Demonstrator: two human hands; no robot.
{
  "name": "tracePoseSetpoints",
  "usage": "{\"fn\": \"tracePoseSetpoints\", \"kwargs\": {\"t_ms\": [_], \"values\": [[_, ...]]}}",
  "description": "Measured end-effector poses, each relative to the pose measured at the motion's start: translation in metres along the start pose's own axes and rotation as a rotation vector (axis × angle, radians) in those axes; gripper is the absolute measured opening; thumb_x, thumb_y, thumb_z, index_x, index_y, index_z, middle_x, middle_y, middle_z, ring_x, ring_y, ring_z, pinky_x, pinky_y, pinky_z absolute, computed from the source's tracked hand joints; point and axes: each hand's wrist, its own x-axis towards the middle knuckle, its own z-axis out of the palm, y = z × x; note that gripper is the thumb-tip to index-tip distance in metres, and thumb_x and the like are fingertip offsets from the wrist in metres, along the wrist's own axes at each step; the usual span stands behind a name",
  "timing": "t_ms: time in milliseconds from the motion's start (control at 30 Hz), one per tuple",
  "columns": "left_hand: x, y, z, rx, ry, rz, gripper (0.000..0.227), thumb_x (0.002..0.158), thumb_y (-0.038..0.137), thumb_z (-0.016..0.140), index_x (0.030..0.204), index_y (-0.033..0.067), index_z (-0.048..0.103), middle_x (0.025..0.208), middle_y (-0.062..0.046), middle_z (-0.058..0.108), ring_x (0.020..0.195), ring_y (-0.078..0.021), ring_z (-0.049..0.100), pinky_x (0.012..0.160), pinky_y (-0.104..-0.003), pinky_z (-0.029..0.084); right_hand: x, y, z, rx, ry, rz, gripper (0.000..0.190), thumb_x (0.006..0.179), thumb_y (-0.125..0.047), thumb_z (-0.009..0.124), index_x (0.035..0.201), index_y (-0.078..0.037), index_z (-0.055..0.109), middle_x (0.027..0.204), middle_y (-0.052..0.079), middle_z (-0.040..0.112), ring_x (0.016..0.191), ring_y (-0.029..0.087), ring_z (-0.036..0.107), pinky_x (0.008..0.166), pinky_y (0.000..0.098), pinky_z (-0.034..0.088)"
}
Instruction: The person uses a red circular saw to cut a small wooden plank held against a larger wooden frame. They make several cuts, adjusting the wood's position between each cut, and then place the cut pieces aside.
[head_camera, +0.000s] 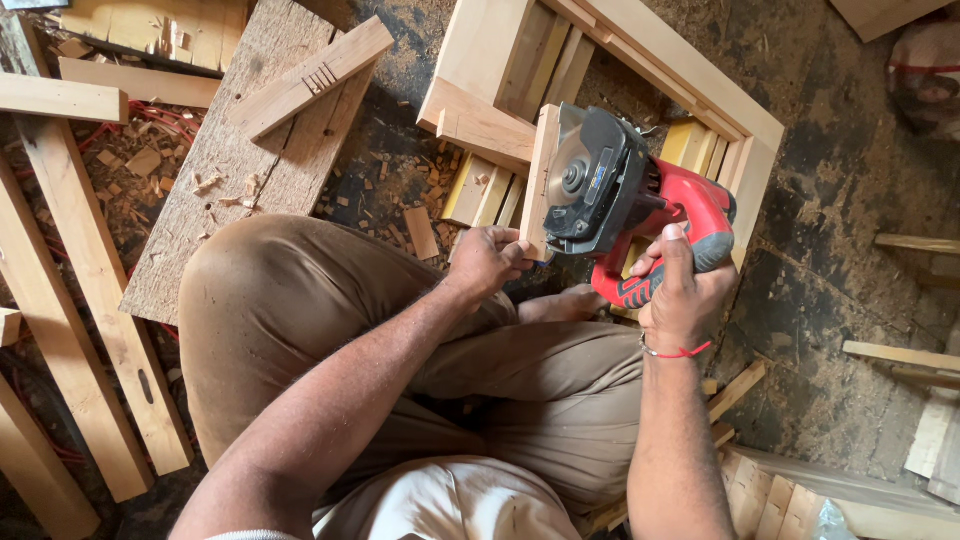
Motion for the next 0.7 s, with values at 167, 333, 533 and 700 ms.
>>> {"fn": "tracePoseSetpoints", "kwargs": {"t_ms": [167,333,533,700], "values": [[0.0022,-0.0023,0.0004,-0.011,-0.003,0.012,0.039,0.099,0.016,0.062,0.132,-0.0043,0.061,0.111,-0.012,0.076,0.096,-0.0159,0.075,0.083,-0.031,0.063,0.0004,0.0037,-0.0016,0.014,0.006,0.006,0.014,0.099,-0.007,0.066,0.109,0.001,0.064,0.076,0.008,0.059,0.057,0.017,0.058,0.053,0.032,0.055],[0.0023,-0.0019,0.0008,0.002,-0.005,0.006,0.039,0.099,0.017,0.062,0.133,-0.0036,0.06,0.111,-0.011,0.076,0.097,-0.0153,0.075,0.084,-0.03,0.063,0.0003,0.0057,-0.0017,0.015,-0.008,-0.021,0.012,0.098,-0.006,0.066,0.108,0.001,0.063,0.076,0.009,0.06,0.057,0.018,0.058,0.053,0.033,0.056],[0.0007,-0.0005,0.0004,0.028,-0.008,-0.001,0.036,0.1,0.018,0.062,0.13,-0.0017,0.063,0.11,-0.011,0.076,0.097,-0.0148,0.075,0.085,-0.03,0.063,-0.0007,0.0077,-0.0017,0.011,-0.001,-0.022,0.011,0.099,-0.006,0.066,0.107,0.001,0.062,0.075,0.009,0.06,0.057,0.018,0.058,0.053,0.0337,0.056],[-0.0009,-0.0003,0.0,0.022,-0.018,0.007,0.035,0.1,0.017,0.061,0.129,-0.0011,0.064,0.109,-0.011,0.077,0.098,-0.0148,0.075,0.084,-0.03,0.063,-0.0013,0.0091,-0.0006,0.018,-0.008,-0.035,0.011,0.1,-0.006,0.066,0.107,0.001,0.062,0.074,0.009,0.06,0.056,0.017,0.058,0.054,0.0339,0.056]]}}
